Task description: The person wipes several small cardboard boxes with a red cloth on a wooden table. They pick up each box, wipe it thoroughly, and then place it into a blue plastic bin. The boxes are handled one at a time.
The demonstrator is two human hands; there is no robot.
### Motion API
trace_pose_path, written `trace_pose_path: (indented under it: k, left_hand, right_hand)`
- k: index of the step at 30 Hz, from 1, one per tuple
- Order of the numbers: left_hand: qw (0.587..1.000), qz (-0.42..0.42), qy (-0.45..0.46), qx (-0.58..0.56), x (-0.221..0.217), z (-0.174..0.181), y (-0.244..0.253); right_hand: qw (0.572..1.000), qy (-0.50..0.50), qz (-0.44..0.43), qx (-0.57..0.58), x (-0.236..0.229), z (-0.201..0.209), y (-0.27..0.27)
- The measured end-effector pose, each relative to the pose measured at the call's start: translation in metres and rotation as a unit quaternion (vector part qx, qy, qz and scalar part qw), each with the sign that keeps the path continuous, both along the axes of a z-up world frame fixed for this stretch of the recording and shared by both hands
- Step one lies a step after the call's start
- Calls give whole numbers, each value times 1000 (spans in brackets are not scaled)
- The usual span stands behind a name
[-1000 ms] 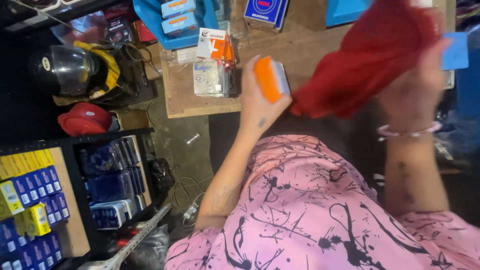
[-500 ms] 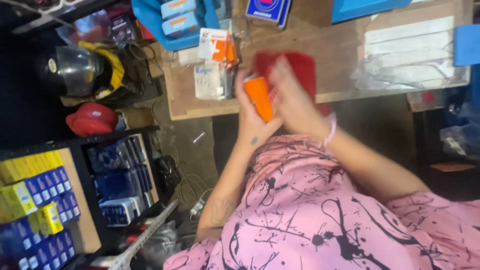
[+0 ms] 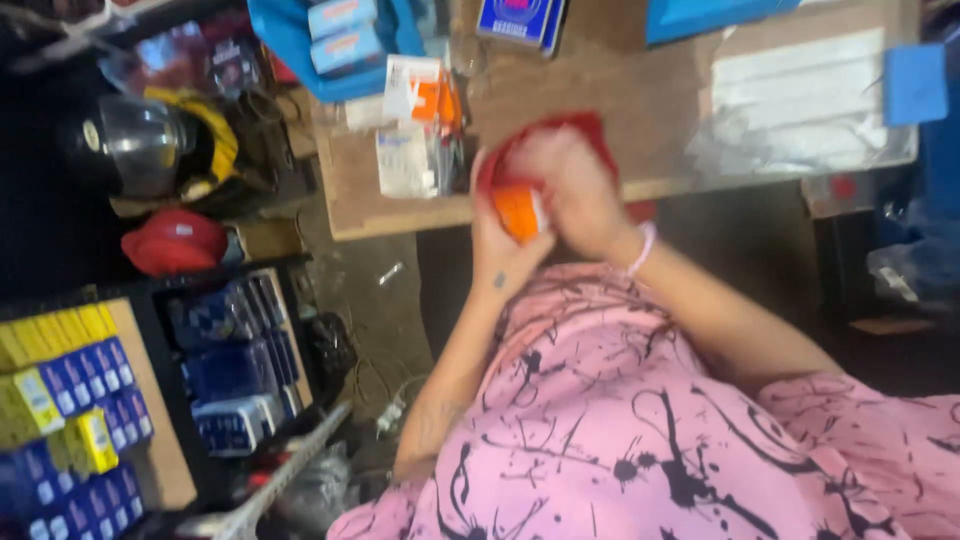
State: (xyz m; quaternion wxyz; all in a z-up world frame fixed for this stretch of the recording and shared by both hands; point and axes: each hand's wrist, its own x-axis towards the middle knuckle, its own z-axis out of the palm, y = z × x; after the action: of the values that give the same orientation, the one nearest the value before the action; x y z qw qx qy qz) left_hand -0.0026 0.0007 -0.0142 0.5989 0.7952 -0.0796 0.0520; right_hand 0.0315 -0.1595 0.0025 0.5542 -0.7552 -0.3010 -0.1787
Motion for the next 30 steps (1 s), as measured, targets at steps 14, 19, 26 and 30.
trace_pose_path:
  k: [14, 19, 26, 30]
  left_hand:
    - [779, -7, 269, -566, -4, -24, -34]
    - [725, -72, 282, -624, -13, -23, -33]
    - [827, -154, 308, -445, 3, 18, -5]
    - [858, -106, 234, -444, 9, 5, -7]
  right_hand:
    - [928, -189, -202, -251, -36, -37, -18]
    - [955, 156, -103, 231, -29, -25, -29]
    - [825, 478, -33, 300, -23, 33, -47]
    - [896, 420, -125, 68, -16, 5, -70]
